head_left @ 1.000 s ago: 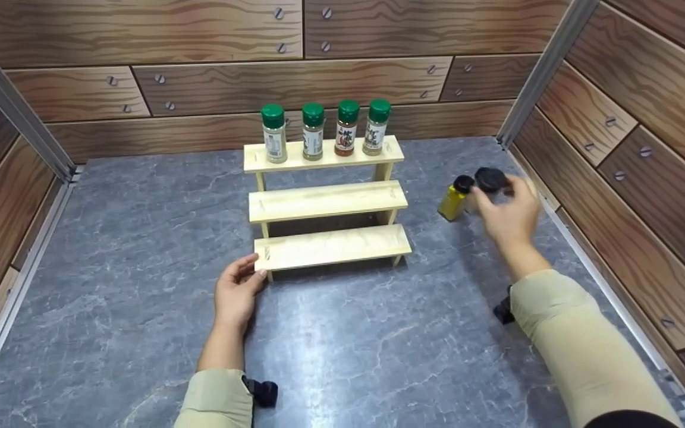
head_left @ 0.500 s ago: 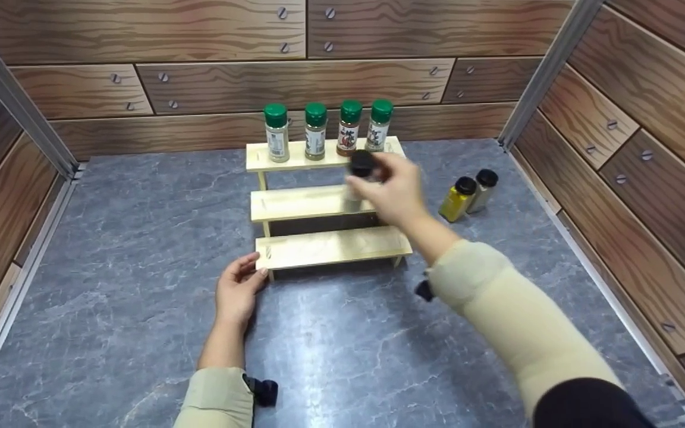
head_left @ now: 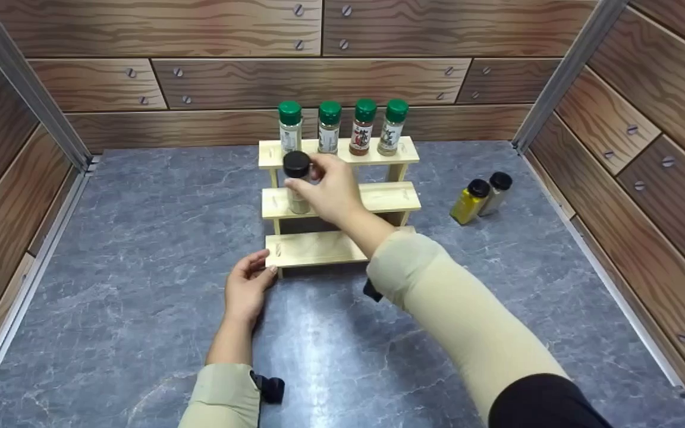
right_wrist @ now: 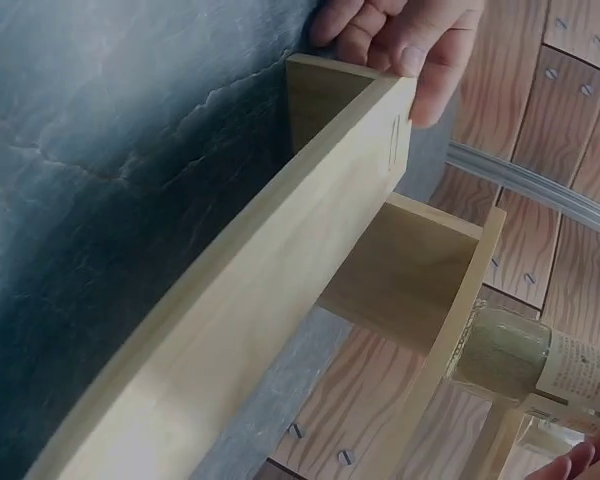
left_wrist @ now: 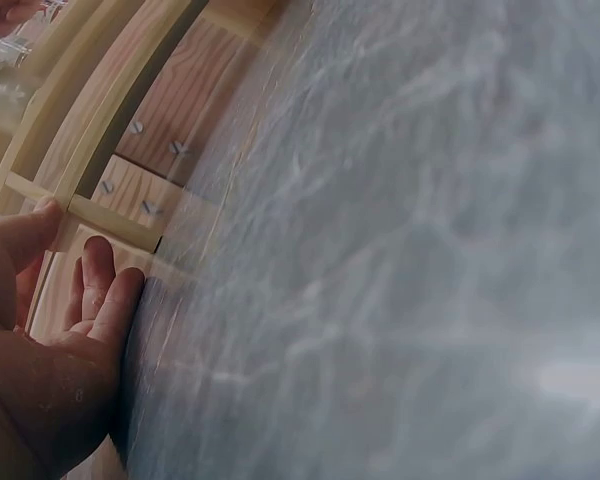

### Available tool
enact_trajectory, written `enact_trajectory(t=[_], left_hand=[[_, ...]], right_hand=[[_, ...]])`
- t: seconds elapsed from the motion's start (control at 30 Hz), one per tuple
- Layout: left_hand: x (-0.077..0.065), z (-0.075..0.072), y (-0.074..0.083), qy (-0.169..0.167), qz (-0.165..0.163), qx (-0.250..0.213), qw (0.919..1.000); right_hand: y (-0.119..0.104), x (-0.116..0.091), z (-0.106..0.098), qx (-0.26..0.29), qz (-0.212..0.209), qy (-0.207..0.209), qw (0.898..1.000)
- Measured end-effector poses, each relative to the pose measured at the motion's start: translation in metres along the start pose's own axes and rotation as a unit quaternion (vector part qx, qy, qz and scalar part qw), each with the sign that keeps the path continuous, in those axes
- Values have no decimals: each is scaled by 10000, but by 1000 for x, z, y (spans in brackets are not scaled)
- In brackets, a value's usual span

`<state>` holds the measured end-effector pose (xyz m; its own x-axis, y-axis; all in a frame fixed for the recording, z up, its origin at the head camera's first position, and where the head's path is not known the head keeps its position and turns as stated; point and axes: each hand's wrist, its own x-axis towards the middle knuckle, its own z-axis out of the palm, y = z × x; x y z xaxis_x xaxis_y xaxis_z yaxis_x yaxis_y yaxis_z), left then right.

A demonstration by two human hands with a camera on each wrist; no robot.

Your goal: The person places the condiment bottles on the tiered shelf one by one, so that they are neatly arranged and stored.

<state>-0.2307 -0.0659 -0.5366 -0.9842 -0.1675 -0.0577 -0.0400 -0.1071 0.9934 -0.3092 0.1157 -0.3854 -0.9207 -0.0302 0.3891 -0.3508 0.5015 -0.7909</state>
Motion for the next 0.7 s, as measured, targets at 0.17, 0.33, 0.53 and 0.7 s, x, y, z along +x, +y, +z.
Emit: enact_trajectory(t=[0.17,0.33,0.53,0.7], left_hand=[[0,0,0,-26,4,-61,10000],[0,0,-2,-52,-69,-171,9998],[-1,0,-2,-38,-60,-224,9997],[0,-1,0,-16,-50,-150,9999]], right_hand=[[-7,6,8,-234,-121,-78,9996],[-6,10,9,-302,186,-167,9992],[-3,13,7,-202,454,-323,9982],[-1,13,5,-271,563,-511,9967]])
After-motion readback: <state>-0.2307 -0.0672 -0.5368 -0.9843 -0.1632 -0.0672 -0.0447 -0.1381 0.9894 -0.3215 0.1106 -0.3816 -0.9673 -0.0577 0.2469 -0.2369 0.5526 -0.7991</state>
